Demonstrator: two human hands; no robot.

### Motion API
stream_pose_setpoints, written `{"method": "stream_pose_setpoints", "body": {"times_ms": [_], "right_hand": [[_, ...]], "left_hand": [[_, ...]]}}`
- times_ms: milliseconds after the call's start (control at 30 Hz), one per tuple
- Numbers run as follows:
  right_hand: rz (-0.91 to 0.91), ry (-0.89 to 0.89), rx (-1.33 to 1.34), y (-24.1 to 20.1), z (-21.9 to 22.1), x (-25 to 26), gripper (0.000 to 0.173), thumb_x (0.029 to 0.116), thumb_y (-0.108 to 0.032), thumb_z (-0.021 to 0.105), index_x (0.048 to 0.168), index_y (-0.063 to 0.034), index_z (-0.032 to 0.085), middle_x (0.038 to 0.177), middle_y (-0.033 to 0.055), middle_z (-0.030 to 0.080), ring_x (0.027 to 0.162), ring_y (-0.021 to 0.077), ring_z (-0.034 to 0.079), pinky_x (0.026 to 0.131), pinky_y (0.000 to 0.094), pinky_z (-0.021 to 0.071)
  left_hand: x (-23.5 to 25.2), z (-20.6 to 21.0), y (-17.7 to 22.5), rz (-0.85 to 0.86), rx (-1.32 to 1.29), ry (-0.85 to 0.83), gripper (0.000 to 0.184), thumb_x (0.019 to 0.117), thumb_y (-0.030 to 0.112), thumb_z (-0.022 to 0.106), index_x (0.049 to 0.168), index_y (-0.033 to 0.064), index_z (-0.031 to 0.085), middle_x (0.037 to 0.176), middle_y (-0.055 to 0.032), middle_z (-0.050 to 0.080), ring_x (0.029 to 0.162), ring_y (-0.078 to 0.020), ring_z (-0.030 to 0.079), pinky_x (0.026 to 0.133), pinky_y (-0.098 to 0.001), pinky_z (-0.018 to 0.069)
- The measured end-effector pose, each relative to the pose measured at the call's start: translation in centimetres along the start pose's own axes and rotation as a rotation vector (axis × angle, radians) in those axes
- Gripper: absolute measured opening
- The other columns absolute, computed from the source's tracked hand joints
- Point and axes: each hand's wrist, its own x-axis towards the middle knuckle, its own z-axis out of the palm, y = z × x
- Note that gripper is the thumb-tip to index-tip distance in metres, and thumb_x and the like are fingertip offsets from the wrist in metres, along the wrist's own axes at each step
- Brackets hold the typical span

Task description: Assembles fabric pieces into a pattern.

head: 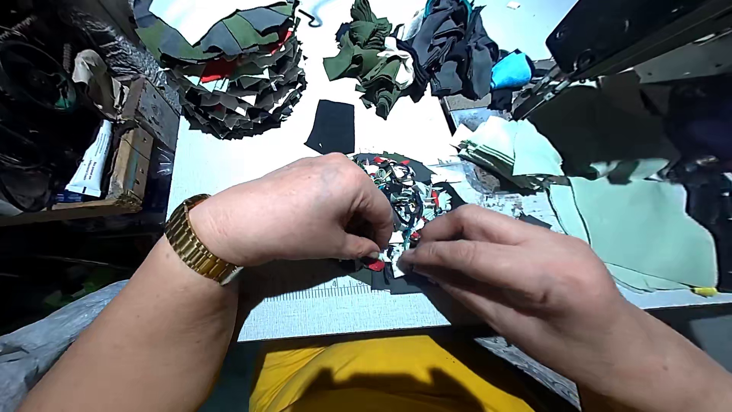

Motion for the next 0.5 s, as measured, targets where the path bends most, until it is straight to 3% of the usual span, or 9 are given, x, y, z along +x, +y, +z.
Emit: {"method": "stream_pose_setpoints", "body": {"times_ms": [200, 400, 500], "right_hand": [[-0.028, -0.004, -0.137, 0.2, 1.7, 0.0, 0.016, 0.0953, -0.010, 0.062, 0.099, -0.0084, 0.077, 0.089, 0.0029, 0.060, 0.080, 0.0133, 0.058, 0.064, 0.0248, 0.0480], [-0.067, 0.006, -0.147, -0.1, 2.2, 0.4, 0.021, 0.0939, -0.005, 0.059, 0.100, -0.0078, 0.078, 0.090, 0.0053, 0.060, 0.084, 0.0178, 0.059, 0.067, 0.0291, 0.0489], [-0.046, 0.016, -0.088, 0.0, 1.9, 0.4, 0.017, 0.0947, -0.009, 0.062, 0.099, -0.0101, 0.079, 0.092, 0.0032, 0.061, 0.084, 0.0135, 0.059, 0.067, 0.0259, 0.0488]], "left_hand": [[-0.1, -0.2, -0.6, -0.079, -0.041, -0.037, 0.005, 0.0884, 0.022, 0.080, 0.089, 0.0183, 0.076, 0.080, 0.0088, 0.069, 0.071, 0.0003, 0.063, 0.061, -0.0202, 0.0549], [-0.1, -0.2, -0.5, -0.045, -0.055, -0.021, 0.006, 0.0894, 0.022, 0.079, 0.092, 0.0173, 0.077, 0.081, 0.0081, 0.069, 0.069, 0.0000, 0.062, 0.060, -0.0197, 0.0539], [-0.1, -0.3, -0.6, -0.012, -0.096, 0.016, 0.005, 0.0902, 0.018, 0.078, 0.093, 0.0143, 0.077, 0.080, 0.0062, 0.069, 0.068, -0.0006, 0.062, 0.058, -0.0185, 0.0528]]}}
